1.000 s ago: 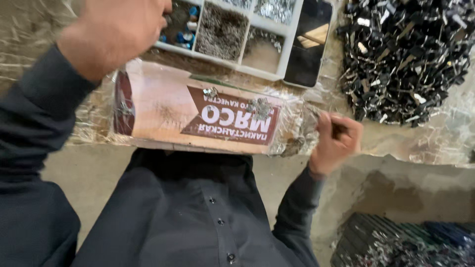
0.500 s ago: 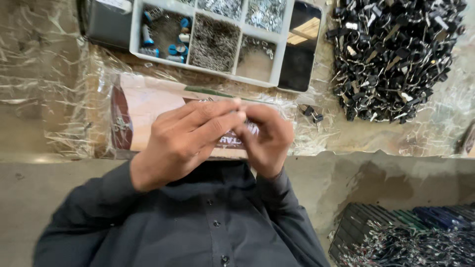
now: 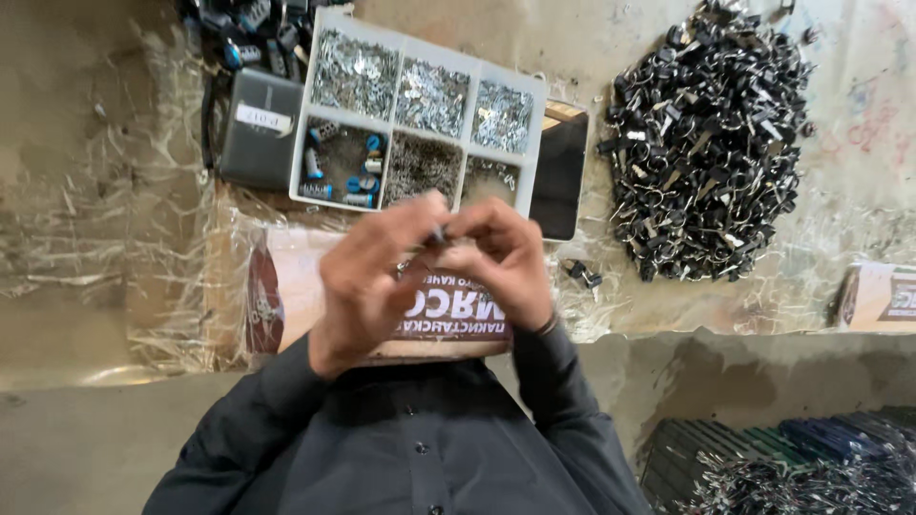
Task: The person sits at a workbench assembling small metal connector components by hand. They pick small metal and blue plastic parts from a compartment tray, press and twist the parts together in their hands, and place finished assemblies onto a large pile on the table, repeating the cycle.
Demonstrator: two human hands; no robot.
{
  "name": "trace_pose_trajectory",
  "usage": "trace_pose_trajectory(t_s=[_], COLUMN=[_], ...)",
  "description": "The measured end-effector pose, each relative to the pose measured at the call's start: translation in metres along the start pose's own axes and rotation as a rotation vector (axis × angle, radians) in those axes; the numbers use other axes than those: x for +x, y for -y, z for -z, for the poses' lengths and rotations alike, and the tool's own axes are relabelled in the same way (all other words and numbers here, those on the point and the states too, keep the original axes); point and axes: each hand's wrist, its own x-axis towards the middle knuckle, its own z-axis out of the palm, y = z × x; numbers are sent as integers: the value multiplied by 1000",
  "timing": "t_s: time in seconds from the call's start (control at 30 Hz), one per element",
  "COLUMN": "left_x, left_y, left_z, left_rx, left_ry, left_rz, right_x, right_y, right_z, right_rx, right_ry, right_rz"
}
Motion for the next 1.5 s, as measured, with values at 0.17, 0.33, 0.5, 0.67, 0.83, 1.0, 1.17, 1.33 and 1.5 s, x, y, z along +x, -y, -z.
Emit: trace_pose_trajectory(t_s=[0.17, 0.33, 0.5, 0.67, 0.83, 1.0, 1.17, 1.33, 1.5], left_x=[39, 43, 38, 40, 41, 42, 38, 39, 33], left_y=[16, 28, 36, 35, 34, 37, 42, 44, 44], left_z=[10, -1, -1, 6, 8, 10, 13, 13, 14], left_rx=[-123, 119, 157, 147, 90, 147, 182, 150, 162], left_ry=[-2, 105, 67, 68, 88, 85, 72, 57, 106], left_rz=[352, 153, 127, 143, 207, 96, 57, 52, 66], right_x=[57, 73, 76, 78, 70, 70, 68, 71, 67], right_y=[9, 6, 0, -2, 14, 12, 12, 9, 2], right_z=[-5, -16, -10, -14, -12, -12, -5, -3, -2], right_rx=[-1047, -1130, -1069, -1012, -824, -657, -464, -449, -485], right_ry=[-92, -28, 27, -31, -135, -92, 71, 112, 88], right_rz=[409, 386, 375, 398, 188, 128, 65, 60, 20])
